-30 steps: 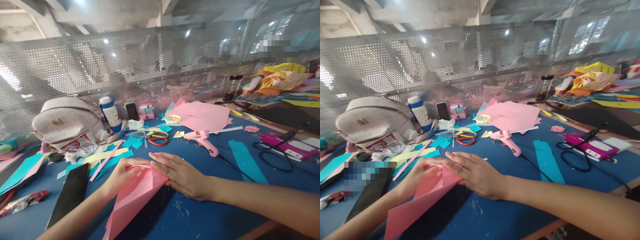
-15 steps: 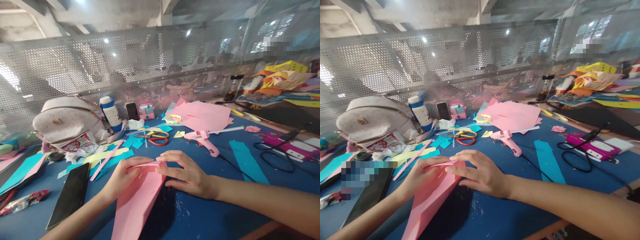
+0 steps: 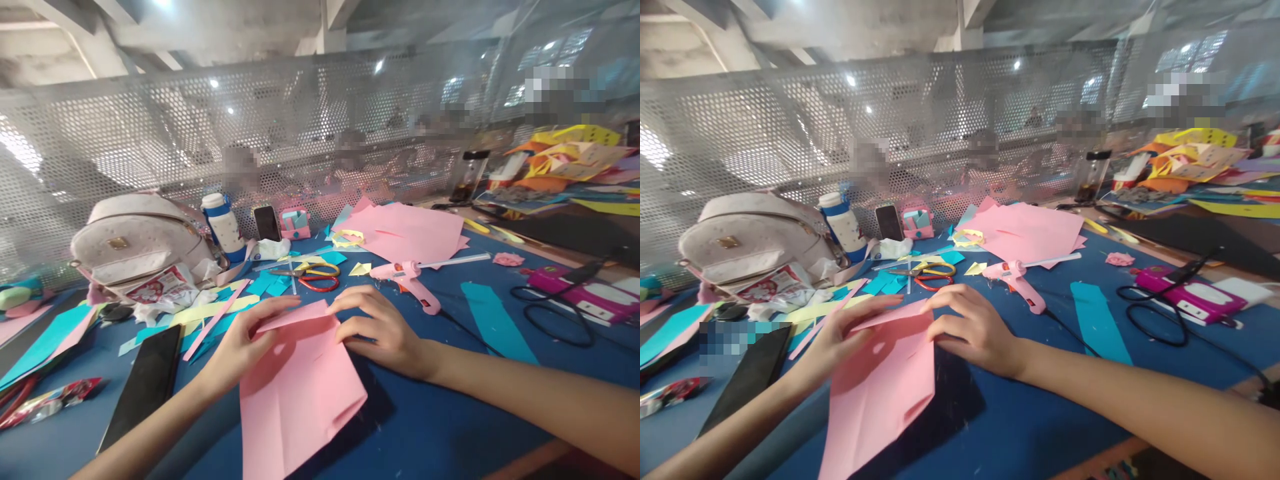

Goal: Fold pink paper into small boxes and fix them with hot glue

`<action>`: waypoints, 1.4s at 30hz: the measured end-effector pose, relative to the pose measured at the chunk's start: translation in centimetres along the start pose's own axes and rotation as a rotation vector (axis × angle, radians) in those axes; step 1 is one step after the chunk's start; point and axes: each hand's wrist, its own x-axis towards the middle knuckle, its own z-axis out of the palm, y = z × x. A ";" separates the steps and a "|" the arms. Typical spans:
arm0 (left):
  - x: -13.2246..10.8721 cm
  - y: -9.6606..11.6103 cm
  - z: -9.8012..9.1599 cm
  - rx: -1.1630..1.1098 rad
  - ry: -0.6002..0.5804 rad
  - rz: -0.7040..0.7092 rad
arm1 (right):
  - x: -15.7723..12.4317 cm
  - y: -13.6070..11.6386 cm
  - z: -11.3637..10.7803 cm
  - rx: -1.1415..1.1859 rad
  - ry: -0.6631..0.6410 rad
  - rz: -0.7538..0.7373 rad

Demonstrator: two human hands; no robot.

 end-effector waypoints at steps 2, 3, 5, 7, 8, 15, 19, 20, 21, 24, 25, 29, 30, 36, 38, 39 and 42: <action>0.3 0.1 -0.6 -0.068 -0.020 -0.030 | 0.0 0.4 0.0 -0.003 0.021 0.049; 0.4 0.1 -0.8 -0.107 -0.028 -0.040 | 0.0 0.6 0.0 0.000 0.029 0.076; 0.5 -0.1 -1.3 -0.197 -0.036 -0.044 | 0.0 0.8 0.0 0.025 0.040 0.134; 0.6 -0.4 -1.7 -0.337 -0.081 -0.050 | 0.0 0.9 0.0 0.071 0.051 0.183; 0.6 -0.7 -2.0 -0.421 -0.121 -0.049 | 0.1 0.9 0.0 0.099 0.063 0.205; 0.8 -2.0 -2.9 -0.427 -0.318 0.044 | 0.1 1.6 0.5 0.325 0.092 0.381; 0.8 -1.6 -2.6 -0.296 -0.260 0.018 | 0.0 1.7 0.9 0.436 0.064 0.448; 0.8 -1.5 -2.5 -0.285 -0.245 0.016 | 0.0 1.6 0.9 0.443 0.059 0.434; 0.8 -1.4 -2.4 -0.285 -0.226 0.012 | 0.1 1.5 0.8 0.432 0.054 0.406; 0.8 -1.2 -1.7 -0.341 -0.096 -0.040 | 0.2 1.1 0.5 0.316 0.040 0.288; 0.8 -1.3 -1.4 -0.384 -0.039 -0.070 | 0.2 1.0 0.5 0.268 0.036 0.260; 0.6 -1.8 0.7 -0.740 0.017 -0.095 | -0.1 0.3 0.7 0.149 0.015 0.191; 0.5 -1.9 1.3 -0.823 -0.025 -0.109 | -0.3 0.1 0.8 0.137 -0.005 0.164; -0.5 -1.1 3.4 -1.047 -0.200 -0.275 | 0.9 -2.0 1.1 0.063 -0.165 -0.080; -1.0 -1.0 3.4 -1.131 -0.263 -0.317 | 2.2 -2.8 0.8 0.085 -0.249 -0.112; -1.2 -1.1 3.4 -1.183 -0.275 -0.316 | 3.0 -3.1 0.7 0.104 -0.266 -0.085; -1.6 -1.9 3.2 -1.327 -0.258 -0.308 | 4.9 -3.0 0.3 0.155 -0.215 0.037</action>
